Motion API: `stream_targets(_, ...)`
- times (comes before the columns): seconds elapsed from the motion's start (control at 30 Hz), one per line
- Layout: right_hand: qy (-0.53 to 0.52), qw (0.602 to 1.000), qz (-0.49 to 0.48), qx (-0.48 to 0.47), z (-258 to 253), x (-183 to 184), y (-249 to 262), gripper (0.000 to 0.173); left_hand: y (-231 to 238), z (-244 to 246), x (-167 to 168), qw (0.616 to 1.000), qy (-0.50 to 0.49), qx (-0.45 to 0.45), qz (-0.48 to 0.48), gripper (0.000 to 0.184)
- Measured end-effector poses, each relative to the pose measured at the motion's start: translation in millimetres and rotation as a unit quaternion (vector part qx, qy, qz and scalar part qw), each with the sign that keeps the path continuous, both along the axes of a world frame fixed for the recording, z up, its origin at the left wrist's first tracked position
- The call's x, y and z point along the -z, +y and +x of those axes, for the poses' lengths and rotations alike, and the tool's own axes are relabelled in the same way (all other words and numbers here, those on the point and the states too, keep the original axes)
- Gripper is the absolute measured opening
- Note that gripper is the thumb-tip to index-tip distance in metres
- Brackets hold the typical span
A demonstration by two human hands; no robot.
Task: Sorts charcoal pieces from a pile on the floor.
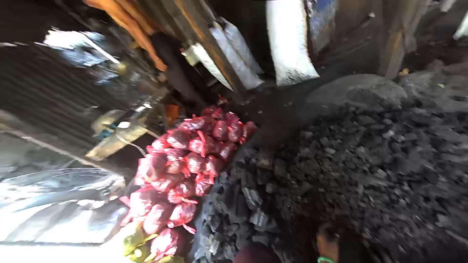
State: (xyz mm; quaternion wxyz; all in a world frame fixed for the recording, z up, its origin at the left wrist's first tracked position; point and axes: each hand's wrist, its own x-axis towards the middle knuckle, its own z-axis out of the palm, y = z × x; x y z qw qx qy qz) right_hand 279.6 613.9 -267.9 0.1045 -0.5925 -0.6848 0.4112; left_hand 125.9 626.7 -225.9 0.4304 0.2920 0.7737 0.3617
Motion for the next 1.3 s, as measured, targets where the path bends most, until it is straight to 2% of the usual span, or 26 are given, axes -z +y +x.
stream_targets(0.03, -0.029, 0.999, 0.003, -0.033, 10.4, 12.4, -17.1, 0.053, -13.5, 4.6, 16.8, 1.000, 0.000, 0.003, -0.002, 0.047)
stream_targets(0.1, -0.051, 0.993, -0.048, -0.095, 19.4, 6.2, -32.4, 0.054, -33.8, 14.0, 26.3, 0.999, -0.020, 0.009, -0.028, 0.049)
stream_targets(0.17, -0.059, 0.983, -0.109, -0.138, 13.2, -10.5, -26.1, 0.053, -39.1, 22.2, 9.4, 0.996, -0.043, 0.007, -0.077, 0.046)
stream_targets(0.27, -0.067, 0.966, -0.091, -0.233, -7.3, -9.2, -11.4, 0.050, -35.7, 15.1, 6.1, 0.990, -0.017, 0.035, -0.133, 0.046)
stream_targets(0.4, -0.098, 0.941, -0.128, -0.298, -11.6, -6.8, -12.7, 0.056, -35.1, 4.5, 17.7, 0.963, 0.057, 0.154, -0.214, 0.047)
stream_targets(0.5, -0.074, 0.946, -0.082, -0.306, 26.1, 0.2, -44.6, 0.042, -45.0, 20.7, 16.2, 0.920, 0.113, 0.270, -0.261, 0.040)
stream_targets(0.57, -0.086, 0.937, -0.101, -0.324, 56.7, -7.3, -56.6, 0.037, -55.7, 36.7, 17.5, 0.901, 0.116, 0.319, -0.272, 0.036)
stream_targets(0.63, -0.106, 0.937, -0.131, -0.306, 78.3, -18.2, -56.5, 0.035, -66.4, 49.5, 19.1, 0.885, 0.113, 0.356, -0.278, 0.034)
stream_targets(0.7, -0.123, 0.956, -0.125, -0.237, 92.4, -27.3, -48.0, 0.034, -71.2, 57.1, 15.8, 0.866, 0.118, 0.391, -0.288, 0.032)
stream_targets(0.8, -0.170, 0.979, -0.105, -0.039, 118.7, -34.5, -25.9, 0.037, -68.1, 58.1, 9.0, 0.845, 0.135, 0.424, -0.298, 0.032)
stream_targets(0.87, -0.177, 0.974, -0.099, 0.096, 144.9, -20.1, -16.2, 0.039, -67.5, 53.7, 10.3, 0.830, 0.161, 0.434, -0.312, 0.039)
stream_targets(0.93, -0.178, 0.964, -0.108, 0.168, 166.2, 0.5, -14.9, 0.042, -67.7, 49.8, 9.3, 0.805, 0.194, 0.439, -0.349, 0.052)
stream_targets(1.0, -0.191, 0.959, -0.134, 0.163, 169.6, 10.1, -24.2, 0.053, -71.6, 48.4, 8.7, 0.777, 0.221, 0.442, -0.390, 0.068)
stream_targets(1.07, -0.219, 0.958, -0.141, 0.120, 153.1, 6.5, -38.3, 0.066, -78.0, 49.1, 9.8, 0.765, 0.234, 0.440, -0.408, 0.076)
stream_targets(1.2, -0.223, 0.966, -0.126, 0.038, 118.5, -4.9, -54.8, 0.057, -80.4, 56.6, 8.2, 0.760, 0.233, 0.443, -0.414, 0.072)
stream_targets(1.3, -0.194, 0.967, -0.154, 0.063, 126.3, 0.4, -40.6, 0.052, -79.5, 53.5, 9.2, 0.760, 0.229, 0.450, -0.410, 0.062)
